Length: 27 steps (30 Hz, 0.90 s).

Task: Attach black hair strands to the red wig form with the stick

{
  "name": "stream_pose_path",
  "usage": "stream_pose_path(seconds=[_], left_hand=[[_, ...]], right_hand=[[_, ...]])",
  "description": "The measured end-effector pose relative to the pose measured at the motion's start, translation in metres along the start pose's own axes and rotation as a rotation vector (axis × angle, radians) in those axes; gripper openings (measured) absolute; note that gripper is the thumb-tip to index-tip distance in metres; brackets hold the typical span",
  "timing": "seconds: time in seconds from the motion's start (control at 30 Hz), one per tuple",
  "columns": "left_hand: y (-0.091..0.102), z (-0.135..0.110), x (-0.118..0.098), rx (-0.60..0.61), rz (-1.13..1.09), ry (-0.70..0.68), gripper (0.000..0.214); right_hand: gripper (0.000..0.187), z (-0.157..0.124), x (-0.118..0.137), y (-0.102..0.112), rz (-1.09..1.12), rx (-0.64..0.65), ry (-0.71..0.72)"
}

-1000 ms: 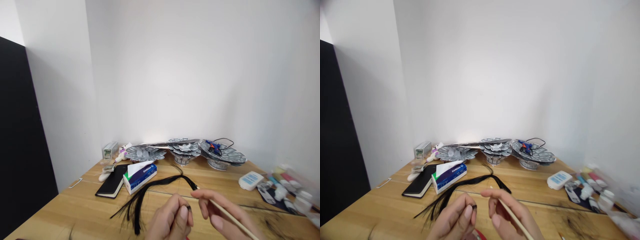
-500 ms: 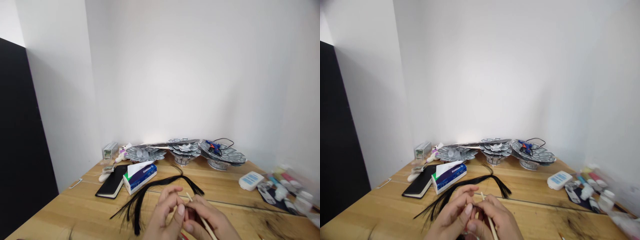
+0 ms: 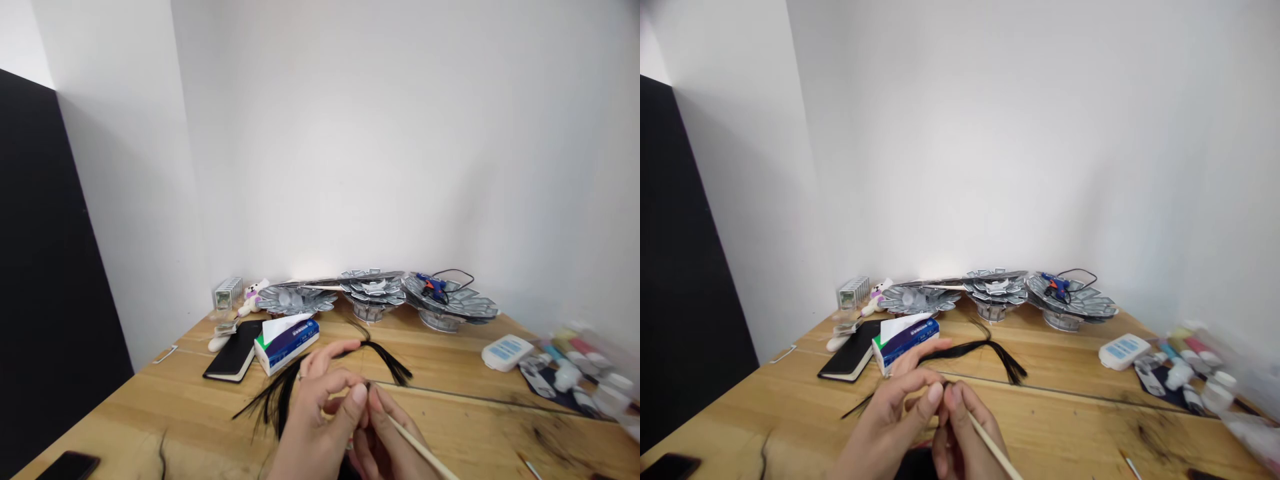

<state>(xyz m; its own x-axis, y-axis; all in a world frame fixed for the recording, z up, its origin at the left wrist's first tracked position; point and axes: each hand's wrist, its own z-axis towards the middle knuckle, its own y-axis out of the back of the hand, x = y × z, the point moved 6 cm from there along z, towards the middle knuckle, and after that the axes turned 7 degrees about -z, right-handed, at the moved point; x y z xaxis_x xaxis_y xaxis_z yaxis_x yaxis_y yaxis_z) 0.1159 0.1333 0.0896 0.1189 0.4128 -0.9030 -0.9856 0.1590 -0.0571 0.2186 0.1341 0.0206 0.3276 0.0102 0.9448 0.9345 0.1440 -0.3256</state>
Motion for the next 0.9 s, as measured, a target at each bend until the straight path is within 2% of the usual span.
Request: stream_pose_path(seconds=[0.07, 0.17, 0.23, 0.3, 0.37, 0.47, 0.53, 0.63, 0.8, 0.9], left_hand=[[0.005, -0.001, -0.005, -0.014, -0.035, 0.045, 0.033], [0.003, -0.006, 0.000, 0.066, -0.359, 0.298, 0.030], [-0.001, -0.008, 0.002, 0.106, -0.569, 0.398, 0.027], [0.003, -0.006, 0.002, 0.068, -0.631, 0.382, 0.024], [0.010, -0.003, 0.001, -0.019, -0.582, 0.327, 0.024], [0.015, 0.001, -0.001, -0.110, -0.605, 0.270, 0.025], [0.013, 0.002, -0.002, -0.112, -0.712, 0.295, 0.025], [0.008, 0.001, -0.003, -0.109, -0.804, 0.337, 0.025], [0.005, 0.003, 0.003, -0.142, -0.816, 0.344, 0.030], [0.004, 0.007, 0.012, -0.137, -0.781, 0.345, 0.030]], right_hand=[[0.051, -0.004, 0.002, -0.006, 0.042, 0.043, -0.012], [0.051, -0.008, 0.006, -0.014, 0.104, 0.140, -0.018], [0.050, -0.007, 0.006, -0.015, 0.136, 0.173, -0.026], [0.047, -0.004, 0.005, -0.012, 0.152, 0.155, -0.010], [0.049, 0.000, 0.004, -0.006, 0.138, 0.113, 0.020], [0.050, 0.000, 0.000, -0.001, -0.008, 0.109, -0.007], [0.047, -0.003, 0.000, 0.000, -0.141, 0.106, -0.013], [0.040, -0.009, 0.008, 0.001, -0.247, 0.054, 0.052], [0.036, -0.014, 0.019, 0.000, -0.354, -0.005, 0.073], [0.035, -0.013, 0.031, 0.005, -0.367, -0.086, 0.098]])
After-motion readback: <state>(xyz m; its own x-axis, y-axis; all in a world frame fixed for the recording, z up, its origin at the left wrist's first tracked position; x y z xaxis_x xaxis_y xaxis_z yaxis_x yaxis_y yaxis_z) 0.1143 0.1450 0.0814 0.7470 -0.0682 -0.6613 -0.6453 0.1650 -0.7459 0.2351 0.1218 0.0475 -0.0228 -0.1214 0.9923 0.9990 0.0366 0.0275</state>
